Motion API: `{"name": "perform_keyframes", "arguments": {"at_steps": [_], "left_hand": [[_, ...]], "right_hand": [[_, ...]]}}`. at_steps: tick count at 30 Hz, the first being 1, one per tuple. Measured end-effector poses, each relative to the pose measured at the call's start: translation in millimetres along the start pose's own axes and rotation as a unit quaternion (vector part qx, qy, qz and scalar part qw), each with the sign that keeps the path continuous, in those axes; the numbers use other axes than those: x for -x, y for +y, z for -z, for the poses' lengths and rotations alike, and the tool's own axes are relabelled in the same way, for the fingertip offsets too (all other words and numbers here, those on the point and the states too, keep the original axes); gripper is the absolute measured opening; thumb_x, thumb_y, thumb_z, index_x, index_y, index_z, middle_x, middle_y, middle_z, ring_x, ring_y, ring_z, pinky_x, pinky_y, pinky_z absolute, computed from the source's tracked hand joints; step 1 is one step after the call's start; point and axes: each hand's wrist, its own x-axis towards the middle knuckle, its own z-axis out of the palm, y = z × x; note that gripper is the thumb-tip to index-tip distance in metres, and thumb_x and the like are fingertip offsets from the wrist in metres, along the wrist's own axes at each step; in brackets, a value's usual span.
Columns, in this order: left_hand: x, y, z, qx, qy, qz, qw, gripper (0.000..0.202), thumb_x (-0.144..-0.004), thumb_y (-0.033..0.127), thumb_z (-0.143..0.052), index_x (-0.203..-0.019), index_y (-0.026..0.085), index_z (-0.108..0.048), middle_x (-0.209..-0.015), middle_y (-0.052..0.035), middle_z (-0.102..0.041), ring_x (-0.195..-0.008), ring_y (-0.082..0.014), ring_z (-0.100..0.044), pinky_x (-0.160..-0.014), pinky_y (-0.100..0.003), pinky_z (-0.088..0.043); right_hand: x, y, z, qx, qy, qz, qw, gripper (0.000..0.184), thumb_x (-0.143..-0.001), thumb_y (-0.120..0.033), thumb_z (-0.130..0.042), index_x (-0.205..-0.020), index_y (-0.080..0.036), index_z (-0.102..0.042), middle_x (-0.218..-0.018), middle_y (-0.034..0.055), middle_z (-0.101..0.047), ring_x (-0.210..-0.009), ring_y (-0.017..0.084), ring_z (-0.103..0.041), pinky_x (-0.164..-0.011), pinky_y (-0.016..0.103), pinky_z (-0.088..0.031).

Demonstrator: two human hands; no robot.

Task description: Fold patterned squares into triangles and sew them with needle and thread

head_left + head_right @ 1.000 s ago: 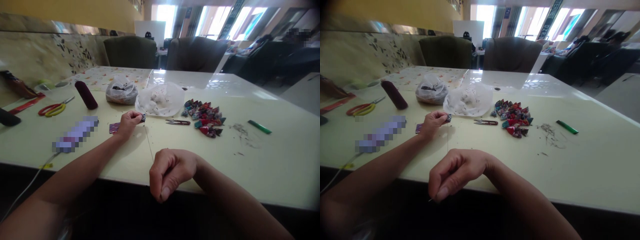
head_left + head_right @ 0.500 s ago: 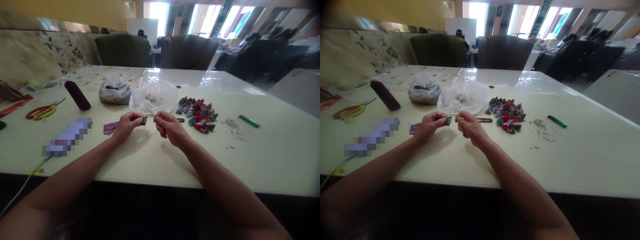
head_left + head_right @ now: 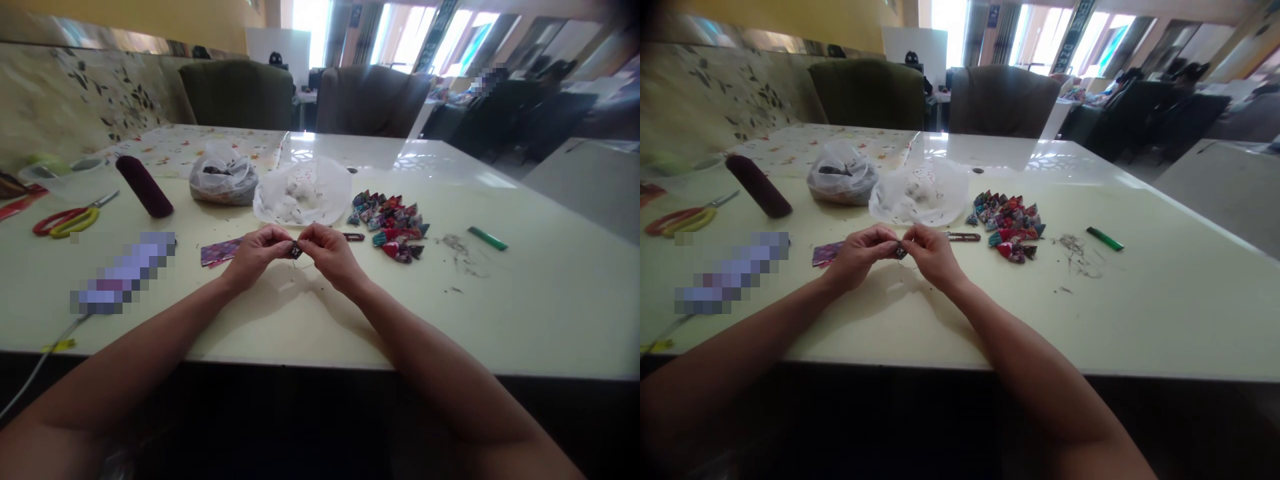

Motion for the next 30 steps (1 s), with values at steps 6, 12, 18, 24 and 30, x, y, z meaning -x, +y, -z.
{"name": "perform_keyframes", "arguments": {"at_steps": [6, 12, 18, 24, 30], "left_hand": [[-1, -1, 2.3, -0.05, 0.039, -0.017, 0.998, 0.019, -0.074, 0.029, -0.081, -0.08, 0.015, -0.071, -0.081, -0.0023, -0.068, -0.072, -0.0128, -0.066, -0.069, -0.027, -0.06], [0, 1, 0.6, -0.136, 0.095, -0.051, 0.985, 0.015, -0.074, 0.026, -0.078, -0.079, 0.015, -0.069, -0.072, -0.0013, -0.068, -0.058, -0.0101, -0.059, -0.052, -0.022, -0.054], [0, 0, 0.3, -0.147, 0.098, -0.072, 0.982, 0.013, -0.075, 0.024, -0.077, -0.079, 0.015, -0.069, -0.072, -0.002, -0.07, -0.058, -0.0107, -0.064, -0.056, -0.023, -0.055], [1, 3, -0.4, -0.157, 0.099, -0.091, 0.978, 0.01, -0.076, 0.022, -0.076, -0.079, 0.015, -0.07, -0.072, -0.0019, -0.07, -0.057, -0.0101, -0.063, -0.056, -0.023, -0.055], [2, 4, -0.9, -0.169, 0.092, -0.1, 0.976, 0.009, -0.076, 0.021, -0.076, -0.079, 0.015, -0.07, -0.073, -0.0016, -0.069, -0.059, -0.0099, -0.064, -0.056, -0.022, -0.054]], "right_hand": [[1, -1, 1, 0.033, 0.035, -0.022, 0.999, 0.015, -0.095, -0.036, -0.053, -0.093, -0.022, -0.053, -0.062, -0.0065, -0.043, -0.057, 0.011, -0.037, -0.057, 0.025, -0.029], [3, -9, 4, 0.151, 0.068, 0.076, 0.983, 0.016, -0.091, -0.02, -0.055, -0.075, -0.02, -0.051, -0.073, -0.0012, -0.048, -0.072, 0.014, -0.047, -0.07, 0.028, -0.037], [4, -11, 2, 0.207, 0.075, 0.077, 0.972, 0.011, -0.087, -0.015, -0.063, -0.077, -0.018, -0.066, -0.076, 0.0002, -0.051, -0.071, 0.014, -0.05, -0.07, 0.029, -0.038], [3, -10, 1, 0.216, 0.079, 0.081, 0.97, 0.012, -0.087, -0.014, -0.066, -0.076, -0.018, -0.068, -0.072, -0.0009, -0.051, -0.069, 0.013, -0.05, -0.067, 0.027, -0.037], [4, -10, 1, 0.215, 0.077, 0.087, 0.97, 0.013, -0.087, -0.012, -0.066, -0.076, -0.018, -0.067, -0.071, -0.0012, -0.053, -0.068, 0.013, -0.05, -0.067, 0.027, -0.037]]}}
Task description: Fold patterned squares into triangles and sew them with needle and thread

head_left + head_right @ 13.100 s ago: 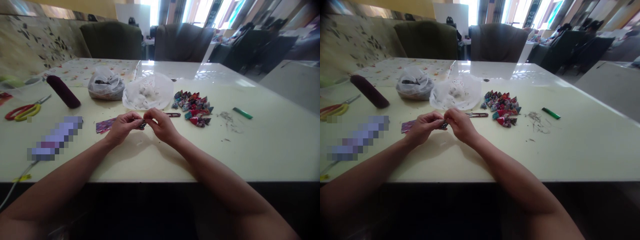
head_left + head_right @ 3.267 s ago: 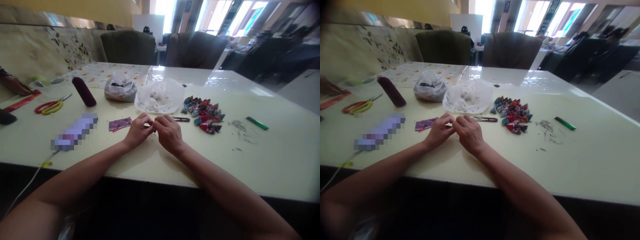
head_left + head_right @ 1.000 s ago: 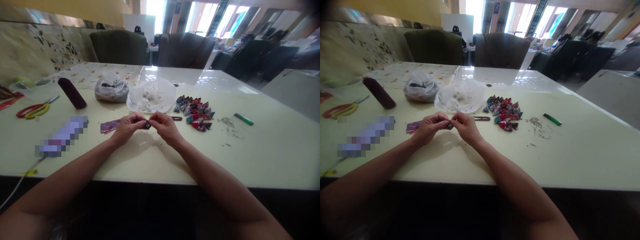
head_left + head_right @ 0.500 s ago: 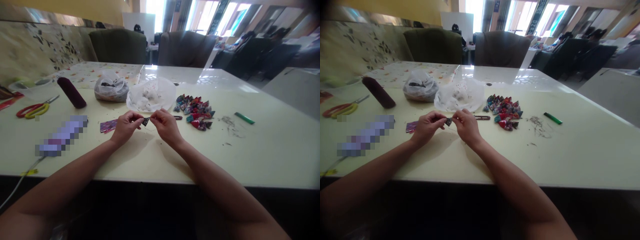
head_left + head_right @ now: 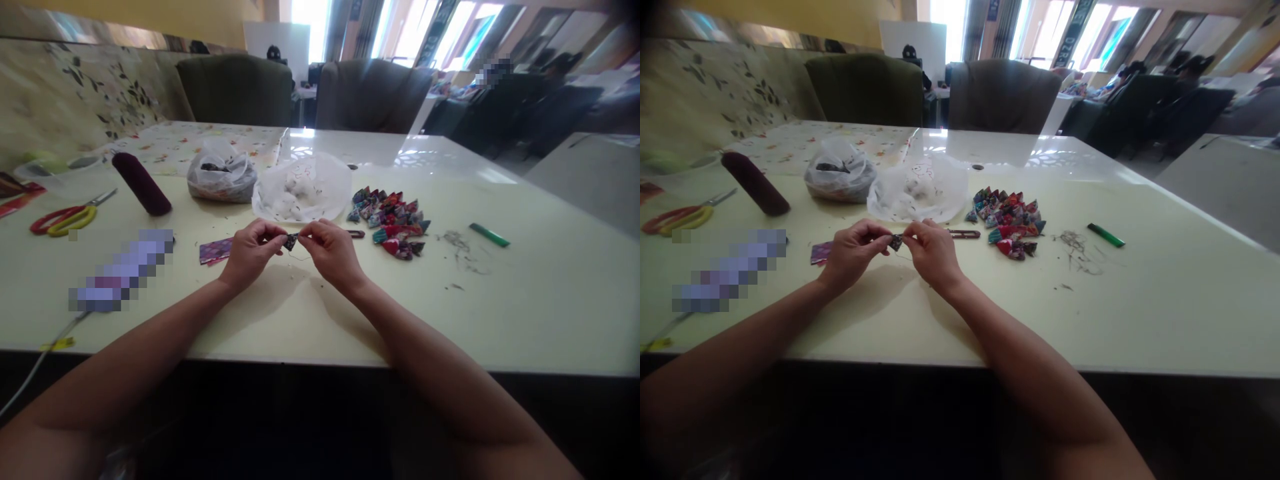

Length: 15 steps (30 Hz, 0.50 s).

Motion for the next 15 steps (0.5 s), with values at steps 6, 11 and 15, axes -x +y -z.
{"name": "perform_keyframes", "arguments": {"at_steps": [6, 11, 15], "left_hand": [[-0.3, -1.9, 0.6, -0.019, 0.003, -0.024, 1.0, 0.007, -0.077, 0.021, -0.076, -0.079, 0.016, -0.071, -0.073, -0.0012, -0.067, -0.059, -0.0099, -0.064, -0.055, -0.022, -0.054], [0.2, -3.2, 1.0, -0.041, 0.001, -0.052, 0.998, 0.006, -0.079, 0.021, -0.075, -0.079, 0.016, -0.071, -0.075, -0.001, -0.066, -0.059, -0.0093, -0.064, -0.055, -0.022, -0.052], [0.9, -4.0, 1.1, -0.054, -0.002, -0.067, 0.996, 0.006, -0.079, 0.019, -0.075, -0.078, 0.016, -0.071, -0.076, -0.0012, -0.065, -0.059, -0.0087, -0.063, -0.054, -0.021, -0.052]], "right_hand": [[0.2, 1.0, -0.4, 0.014, -0.008, 0.007, 1.0, 0.013, -0.087, -0.012, -0.064, -0.076, -0.018, -0.066, -0.07, -0.0013, -0.053, -0.067, 0.013, -0.05, -0.066, 0.027, -0.036], [0.6, 0.8, -0.8, 0.015, -0.012, 0.007, 1.0, 0.013, -0.086, -0.012, -0.062, -0.075, -0.019, -0.063, -0.07, -0.001, -0.054, -0.068, 0.014, -0.05, -0.067, 0.027, -0.036], [1.7, 0.6, -1.9, 0.015, -0.012, 0.01, 1.0, 0.014, -0.086, -0.012, -0.062, -0.073, -0.018, -0.061, -0.069, -0.001, -0.056, -0.067, 0.013, -0.049, -0.067, 0.027, -0.037]]}}
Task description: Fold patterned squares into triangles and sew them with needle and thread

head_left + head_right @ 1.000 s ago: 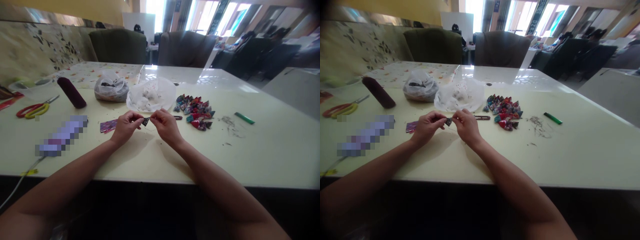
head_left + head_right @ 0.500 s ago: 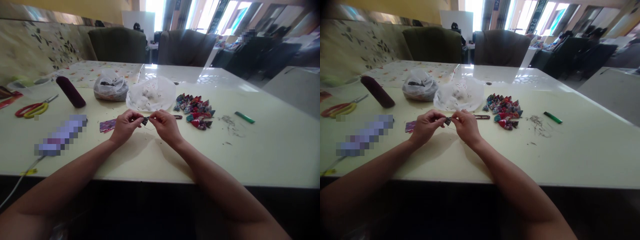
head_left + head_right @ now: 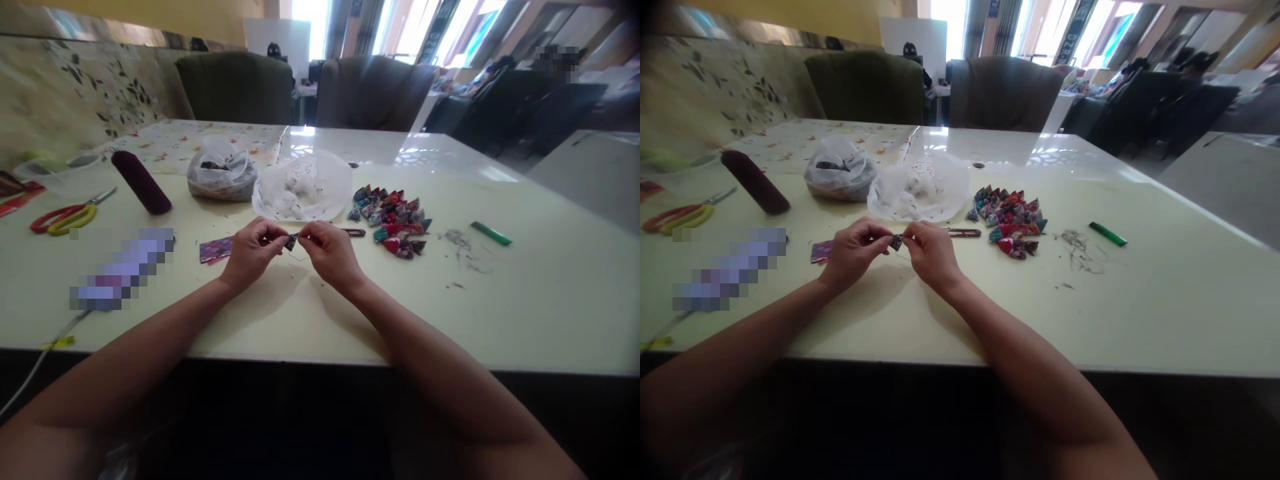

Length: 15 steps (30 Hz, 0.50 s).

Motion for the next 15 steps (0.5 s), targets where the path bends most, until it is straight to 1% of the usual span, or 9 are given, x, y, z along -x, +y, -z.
{"name": "perform_keyframes", "arguments": {"at_steps": [7, 15], "left_hand": [[1.4, 0.3, -0.4, -0.005, -0.008, -0.006, 1.0, 0.006, -0.079, 0.02, -0.075, -0.078, 0.015, -0.071, -0.079, -0.0017, -0.064, -0.059, -0.0084, -0.065, -0.055, -0.021, -0.054], [3.0, 0.7, -1.0, -0.019, -0.011, -0.008, 1.0, 0.008, -0.081, 0.023, -0.075, -0.077, 0.017, -0.071, -0.081, -0.0022, -0.065, -0.06, -0.0099, -0.064, -0.056, -0.024, -0.055]], "right_hand": [[1.3, 1.3, -2.1, -0.014, 0.005, 0.022, 1.0, 0.016, -0.086, -0.011, -0.06, -0.071, -0.018, -0.059, -0.07, -0.0003, -0.058, -0.067, 0.013, -0.05, -0.068, 0.027, -0.037], [2.3, 0.6, -4.1, -0.001, 0.001, 0.01, 1.0, 0.018, -0.085, -0.011, -0.057, -0.07, -0.019, -0.055, -0.071, 0.0, -0.058, -0.067, 0.014, -0.05, -0.067, 0.027, -0.038]]}}
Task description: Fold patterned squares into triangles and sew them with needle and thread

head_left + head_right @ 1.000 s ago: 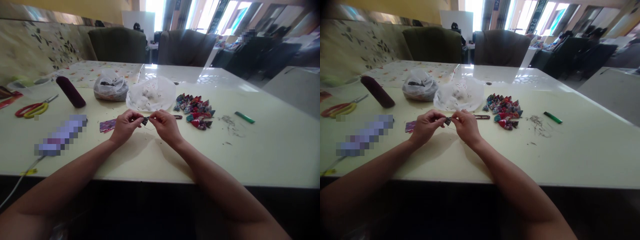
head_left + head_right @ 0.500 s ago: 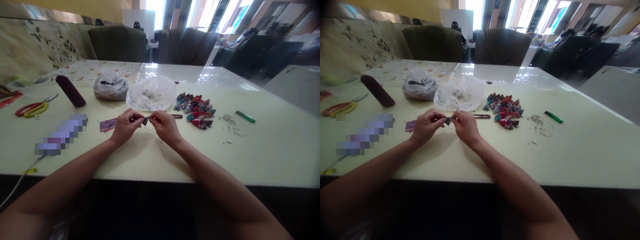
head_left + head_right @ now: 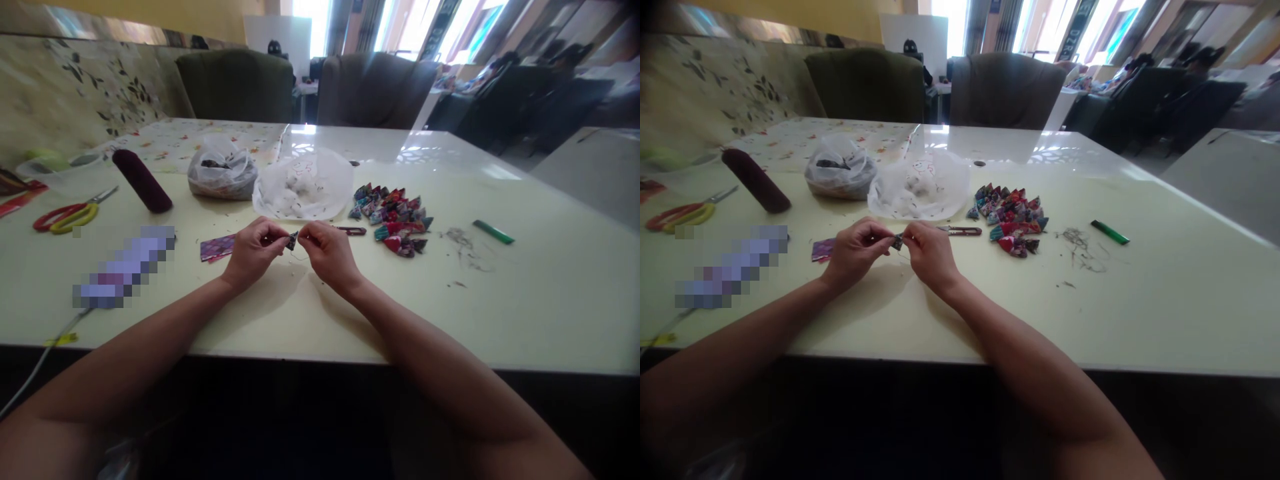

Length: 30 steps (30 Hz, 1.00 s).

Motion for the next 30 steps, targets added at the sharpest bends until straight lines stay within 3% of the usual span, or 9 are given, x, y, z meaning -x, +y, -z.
{"name": "perform_keyframes", "arguments": {"at_steps": [20, 30], "left_hand": [[6, -2, -4.5, -0.098, 0.009, -0.096, 0.991, 0.009, -0.085, 0.014, -0.065, -0.077, 0.017, -0.066, -0.078, -0.0028, -0.061, -0.068, -0.0127, -0.058, -0.061, -0.026, -0.046], [5, -3, -6.4, -0.073, 0.055, -0.074, 0.993, 0.002, -0.086, 0.02, -0.069, -0.085, 0.019, -0.07, -0.085, -0.0028, -0.066, -0.07, -0.0117, -0.061, -0.065, -0.025, -0.052]], "right_hand": [[8, 4, -11, 0.004, 0.036, 0.01, 0.999, 0.016, -0.085, -0.014, -0.054, -0.07, -0.02, -0.054, -0.069, 0.0012, -0.057, -0.067, 0.016, -0.051, -0.067, 0.03, -0.037], [8, -1, -10, -0.028, 0.075, 0.006, 0.997, 0.016, -0.088, -0.019, -0.056, -0.072, -0.02, -0.056, -0.071, 0.0015, -0.058, -0.068, 0.017, -0.051, -0.068, 0.03, -0.04]]}}
